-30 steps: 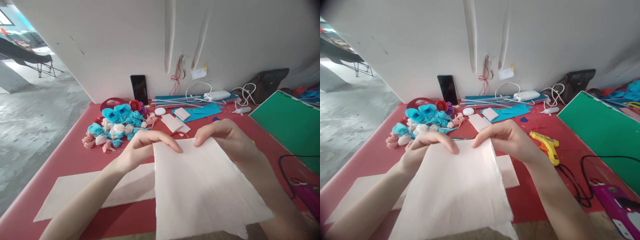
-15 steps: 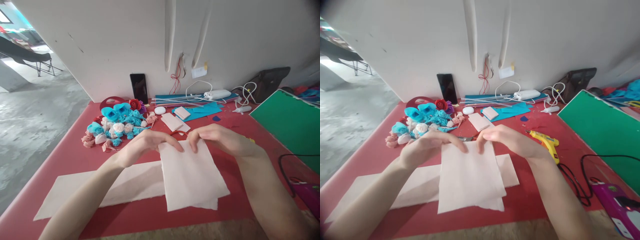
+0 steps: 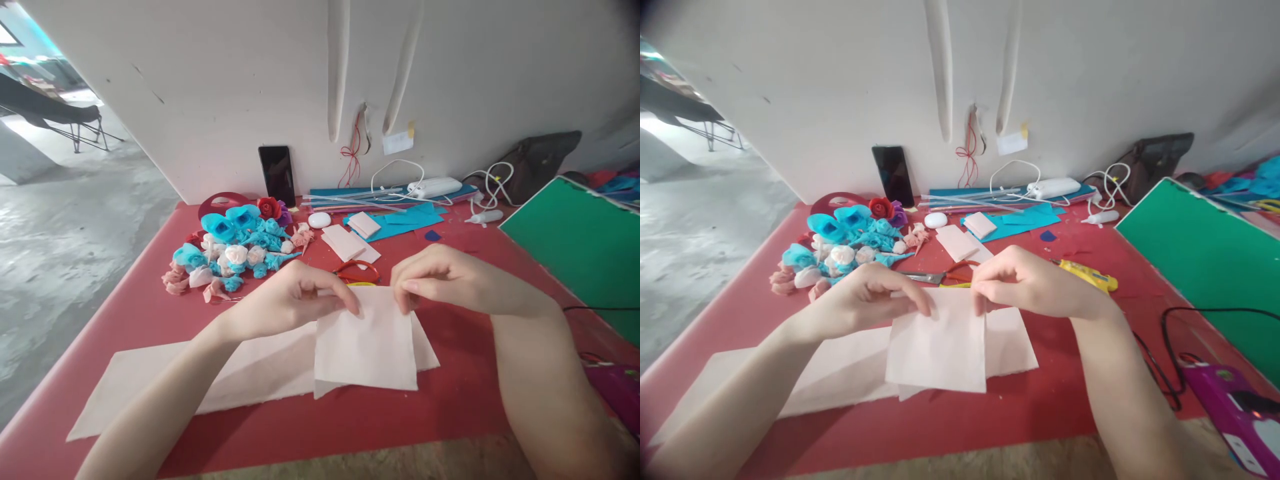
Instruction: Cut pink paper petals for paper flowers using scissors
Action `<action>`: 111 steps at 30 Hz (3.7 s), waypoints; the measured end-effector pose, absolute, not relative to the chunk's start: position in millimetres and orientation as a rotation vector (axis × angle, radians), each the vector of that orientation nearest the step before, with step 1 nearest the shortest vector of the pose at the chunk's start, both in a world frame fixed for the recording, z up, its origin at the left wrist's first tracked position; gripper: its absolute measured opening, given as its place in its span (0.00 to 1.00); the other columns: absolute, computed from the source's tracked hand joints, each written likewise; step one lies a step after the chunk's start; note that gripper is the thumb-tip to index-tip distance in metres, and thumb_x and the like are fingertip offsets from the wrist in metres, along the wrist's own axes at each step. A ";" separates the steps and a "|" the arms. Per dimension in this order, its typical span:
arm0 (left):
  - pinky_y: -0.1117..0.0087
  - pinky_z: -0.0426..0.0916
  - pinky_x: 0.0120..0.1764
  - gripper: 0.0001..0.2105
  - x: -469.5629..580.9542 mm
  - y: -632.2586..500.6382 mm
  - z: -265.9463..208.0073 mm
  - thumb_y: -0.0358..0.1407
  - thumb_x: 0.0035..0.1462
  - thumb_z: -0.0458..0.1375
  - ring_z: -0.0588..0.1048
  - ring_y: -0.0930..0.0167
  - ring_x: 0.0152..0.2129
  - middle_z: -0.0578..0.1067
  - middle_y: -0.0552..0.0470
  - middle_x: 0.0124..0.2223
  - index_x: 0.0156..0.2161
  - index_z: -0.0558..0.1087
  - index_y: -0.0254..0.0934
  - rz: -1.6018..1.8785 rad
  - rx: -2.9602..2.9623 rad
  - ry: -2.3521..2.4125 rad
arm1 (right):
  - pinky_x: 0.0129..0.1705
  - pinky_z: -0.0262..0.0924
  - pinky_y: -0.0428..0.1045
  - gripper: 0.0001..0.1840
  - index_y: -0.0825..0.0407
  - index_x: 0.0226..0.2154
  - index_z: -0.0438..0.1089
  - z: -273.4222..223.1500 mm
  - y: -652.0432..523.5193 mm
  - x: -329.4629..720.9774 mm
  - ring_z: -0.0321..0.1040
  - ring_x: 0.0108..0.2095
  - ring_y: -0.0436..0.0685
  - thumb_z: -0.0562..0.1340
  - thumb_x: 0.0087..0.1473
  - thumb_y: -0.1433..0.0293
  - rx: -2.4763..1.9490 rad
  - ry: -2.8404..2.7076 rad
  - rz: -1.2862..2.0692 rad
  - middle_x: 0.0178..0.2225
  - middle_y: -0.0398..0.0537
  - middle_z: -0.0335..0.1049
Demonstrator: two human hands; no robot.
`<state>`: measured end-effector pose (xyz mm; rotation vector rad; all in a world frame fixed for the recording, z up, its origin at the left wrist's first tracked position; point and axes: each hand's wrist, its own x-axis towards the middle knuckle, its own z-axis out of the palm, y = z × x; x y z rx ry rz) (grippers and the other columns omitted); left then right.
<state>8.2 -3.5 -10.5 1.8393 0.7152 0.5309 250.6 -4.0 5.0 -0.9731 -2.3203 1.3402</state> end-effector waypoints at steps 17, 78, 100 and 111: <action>0.77 0.64 0.26 0.12 8.8 -10.9 -7.2 0.26 0.53 0.51 0.71 0.75 0.24 0.78 0.51 0.34 0.37 0.76 0.37 0.622 1.991 0.729 | 0.18 0.50 0.41 0.09 0.52 0.26 0.68 -8.8 -15.6 216.2 0.56 0.18 0.45 0.58 0.54 0.66 -1.127 -1.878 0.978 0.20 0.38 0.62; 0.69 0.69 0.42 0.07 25.4 -3.6 -30.4 0.35 0.47 0.62 0.74 0.66 0.39 0.79 0.50 0.37 0.32 0.77 0.35 0.889 1.208 0.862 | 0.24 0.64 0.47 0.09 0.48 0.22 0.74 -7.7 -6.2 246.8 0.67 0.20 0.51 0.62 0.51 0.68 -1.004 -1.863 1.084 0.17 0.41 0.69; 0.63 0.62 0.48 0.24 10.2 -5.0 -4.9 0.25 0.39 0.47 0.68 0.58 0.47 0.74 0.47 0.48 0.43 0.75 0.34 0.446 1.479 0.526 | 0.32 0.58 0.46 0.16 0.51 0.26 0.73 -0.8 -3.7 239.8 0.65 0.29 0.51 0.53 0.58 0.67 -0.876 -2.190 1.425 0.27 0.44 0.71; 0.72 0.67 0.38 0.11 9.8 -6.4 -2.2 0.31 0.54 0.54 0.74 0.66 0.38 0.76 0.49 0.43 0.41 0.75 0.36 0.495 1.500 0.739 | 0.26 0.55 0.44 0.15 0.53 0.25 0.72 0.3 -2.4 241.4 0.60 0.23 0.48 0.53 0.57 0.69 -0.838 -2.265 1.463 0.22 0.43 0.66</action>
